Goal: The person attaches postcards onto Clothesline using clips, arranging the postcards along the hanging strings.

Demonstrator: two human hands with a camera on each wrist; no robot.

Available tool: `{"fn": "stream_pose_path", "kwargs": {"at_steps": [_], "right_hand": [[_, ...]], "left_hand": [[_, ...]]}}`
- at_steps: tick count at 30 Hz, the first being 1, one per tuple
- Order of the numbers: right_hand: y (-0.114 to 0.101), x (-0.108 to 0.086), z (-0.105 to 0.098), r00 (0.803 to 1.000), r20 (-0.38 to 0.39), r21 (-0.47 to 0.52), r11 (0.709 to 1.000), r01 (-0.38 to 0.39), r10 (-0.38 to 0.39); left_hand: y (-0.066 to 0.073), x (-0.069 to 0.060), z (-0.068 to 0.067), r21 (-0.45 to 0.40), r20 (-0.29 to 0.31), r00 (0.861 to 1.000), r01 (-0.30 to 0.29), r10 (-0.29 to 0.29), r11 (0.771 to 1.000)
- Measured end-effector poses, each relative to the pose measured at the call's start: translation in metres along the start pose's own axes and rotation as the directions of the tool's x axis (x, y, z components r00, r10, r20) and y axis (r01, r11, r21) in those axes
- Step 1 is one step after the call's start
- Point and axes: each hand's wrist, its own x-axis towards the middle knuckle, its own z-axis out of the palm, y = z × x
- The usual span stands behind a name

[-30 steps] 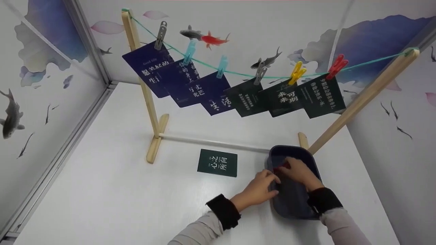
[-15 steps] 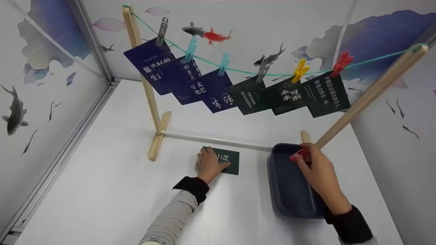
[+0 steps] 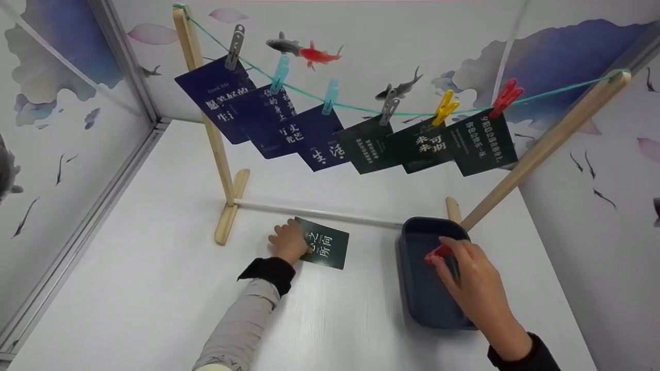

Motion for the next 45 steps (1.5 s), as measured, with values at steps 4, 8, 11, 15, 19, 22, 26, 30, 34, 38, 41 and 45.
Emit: {"fn": "stream_pose_path", "kwargs": {"at_steps": [4,8,11,15,19,22,26,30,34,38,41,45], "right_hand": [[-0.003,-0.005,-0.012,0.999,-0.003,0.020,0.999,0.041,-0.041],[-0.003,-0.007,-0.026,0.995,-0.024,0.089,0.991,0.101,-0.100],[0.002,-0.006,-0.034,0.992,-0.011,0.155,0.980,0.123,-0.123],[0.012,0.000,-0.042,0.995,0.010,0.216,0.971,0.097,-0.101],[0.025,0.011,-0.054,0.995,-0.052,0.263,0.960,0.092,-0.081],[0.037,0.027,-0.070,0.995,-0.088,0.341,0.938,0.067,-0.039],[0.050,0.055,-0.099,0.987,-0.052,0.504,0.857,-0.107,0.154],[0.061,0.084,-0.123,0.955,-0.069,0.515,0.830,-0.213,0.288],[0.072,0.113,-0.142,0.922,-0.152,0.496,0.835,-0.240,0.356],[0.083,0.140,-0.153,0.886,-0.248,0.554,0.808,-0.202,0.391],[0.087,0.156,-0.158,0.884,-0.280,0.593,0.792,-0.147,0.373],[0.090,0.172,-0.162,0.895,-0.284,0.524,0.837,-0.155,0.343]], "left_hand": [[-0.007,-0.007,-0.011,-0.120,-0.011,0.992,-0.130,0.129,0.984],[0.000,-0.018,-0.023,-0.250,-0.044,0.954,-0.297,0.296,0.921],[0.015,-0.031,-0.035,-0.260,-0.101,0.908,-0.418,0.406,0.871],[0.042,-0.051,-0.054,-0.212,-0.119,0.852,-0.523,0.510,0.825],[0.075,-0.068,-0.077,-0.261,-0.096,0.828,-0.556,0.552,0.789],[0.103,-0.078,-0.095,-0.333,-0.124,0.813,-0.574,0.569,0.748],[0.142,-0.083,-0.112,-0.381,-0.159,0.759,-0.638,0.632,0.670],[0.174,-0.083,-0.120,-0.394,-0.085,0.730,-0.649,0.678,0.650],[0.203,-0.086,-0.127,-0.546,0.046,0.766,-0.518,0.641,0.659],[0.233,-0.092,-0.126,-0.619,0.027,0.783,-0.475,0.622,0.625],[0.254,-0.094,-0.122,-0.617,-0.019,0.784,-0.498,0.621,0.609],[0.281,-0.097,-0.118,-0.649,-0.036,0.806,-0.468,0.590,0.599]]}}
